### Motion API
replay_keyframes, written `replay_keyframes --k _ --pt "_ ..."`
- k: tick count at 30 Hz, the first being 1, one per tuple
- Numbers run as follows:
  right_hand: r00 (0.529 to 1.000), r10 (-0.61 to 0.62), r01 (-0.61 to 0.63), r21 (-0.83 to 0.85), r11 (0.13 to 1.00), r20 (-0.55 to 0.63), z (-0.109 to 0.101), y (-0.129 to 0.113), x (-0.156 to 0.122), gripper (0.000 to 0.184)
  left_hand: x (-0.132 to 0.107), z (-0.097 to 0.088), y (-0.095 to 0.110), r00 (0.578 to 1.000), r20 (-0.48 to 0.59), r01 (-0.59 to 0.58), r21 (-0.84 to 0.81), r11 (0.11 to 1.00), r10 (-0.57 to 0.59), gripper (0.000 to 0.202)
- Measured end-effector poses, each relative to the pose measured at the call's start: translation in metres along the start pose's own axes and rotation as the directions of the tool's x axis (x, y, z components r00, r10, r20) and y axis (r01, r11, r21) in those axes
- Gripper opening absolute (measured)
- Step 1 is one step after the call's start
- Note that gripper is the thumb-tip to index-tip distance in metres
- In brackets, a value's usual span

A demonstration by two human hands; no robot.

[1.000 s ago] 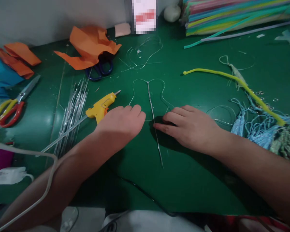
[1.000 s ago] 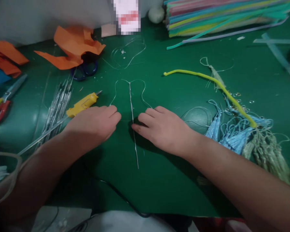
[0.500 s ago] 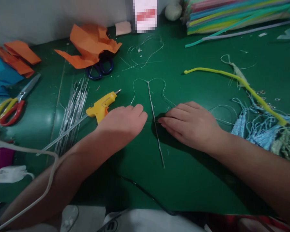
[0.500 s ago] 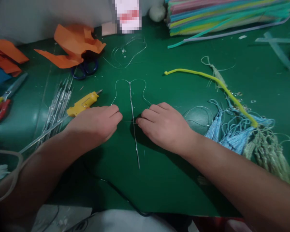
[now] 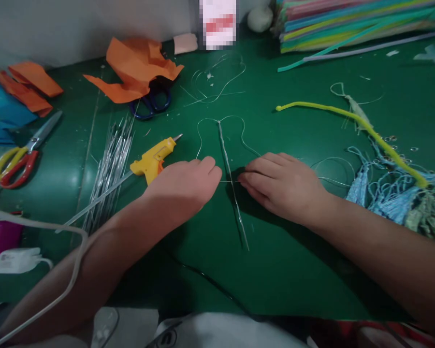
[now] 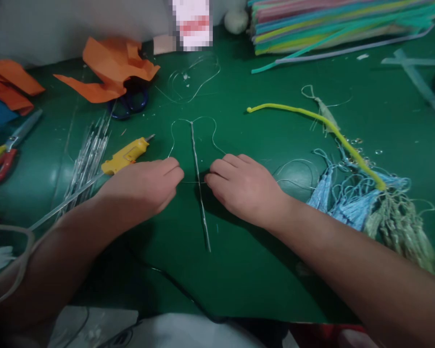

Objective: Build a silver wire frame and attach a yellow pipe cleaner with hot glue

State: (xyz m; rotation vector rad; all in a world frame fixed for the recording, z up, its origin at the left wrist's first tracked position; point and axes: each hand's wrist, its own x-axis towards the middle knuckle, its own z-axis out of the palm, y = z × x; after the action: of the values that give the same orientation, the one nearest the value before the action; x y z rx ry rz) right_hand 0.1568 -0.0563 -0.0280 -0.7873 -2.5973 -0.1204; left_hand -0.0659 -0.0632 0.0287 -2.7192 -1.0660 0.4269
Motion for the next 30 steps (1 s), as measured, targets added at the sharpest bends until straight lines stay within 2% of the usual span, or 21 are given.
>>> replay_keyframes --k 5,10,14,19,30 --pt "1.0 0.002 -0.002 0.0 1.0 -0.007 -0.001 0.0 0.0 0.019 -0.001 0.003 0.0 1.0 -0.026 -0.006 0.004 1.0 0.006 0.017" --pt "0.999 -0.025 0.026 0.017 1.0 -0.025 -0.001 0.001 -0.001 0.018 -0.002 0.01 0.002 0.986 -0.163 -0.013 0.046 0.999 0.02 0.02" --pt "0.996 -0.081 0.082 0.077 0.994 -0.024 -0.001 0.001 -0.001 0.023 -0.003 0.012 0.003 0.975 -0.216 -0.035 0.036 0.999 0.042 0.023" --pt "0.992 -0.124 0.123 0.092 0.988 0.003 0.001 0.003 -0.001 0.031 -0.003 0.012 0.004 0.977 -0.206 -0.047 0.048 0.998 0.056 0.025" --pt "0.996 -0.08 0.076 0.106 0.991 0.034 0.002 0.002 -0.002 0.03 -0.005 0.005 0.002 0.994 -0.109 -0.013 0.053 0.998 0.019 0.024"
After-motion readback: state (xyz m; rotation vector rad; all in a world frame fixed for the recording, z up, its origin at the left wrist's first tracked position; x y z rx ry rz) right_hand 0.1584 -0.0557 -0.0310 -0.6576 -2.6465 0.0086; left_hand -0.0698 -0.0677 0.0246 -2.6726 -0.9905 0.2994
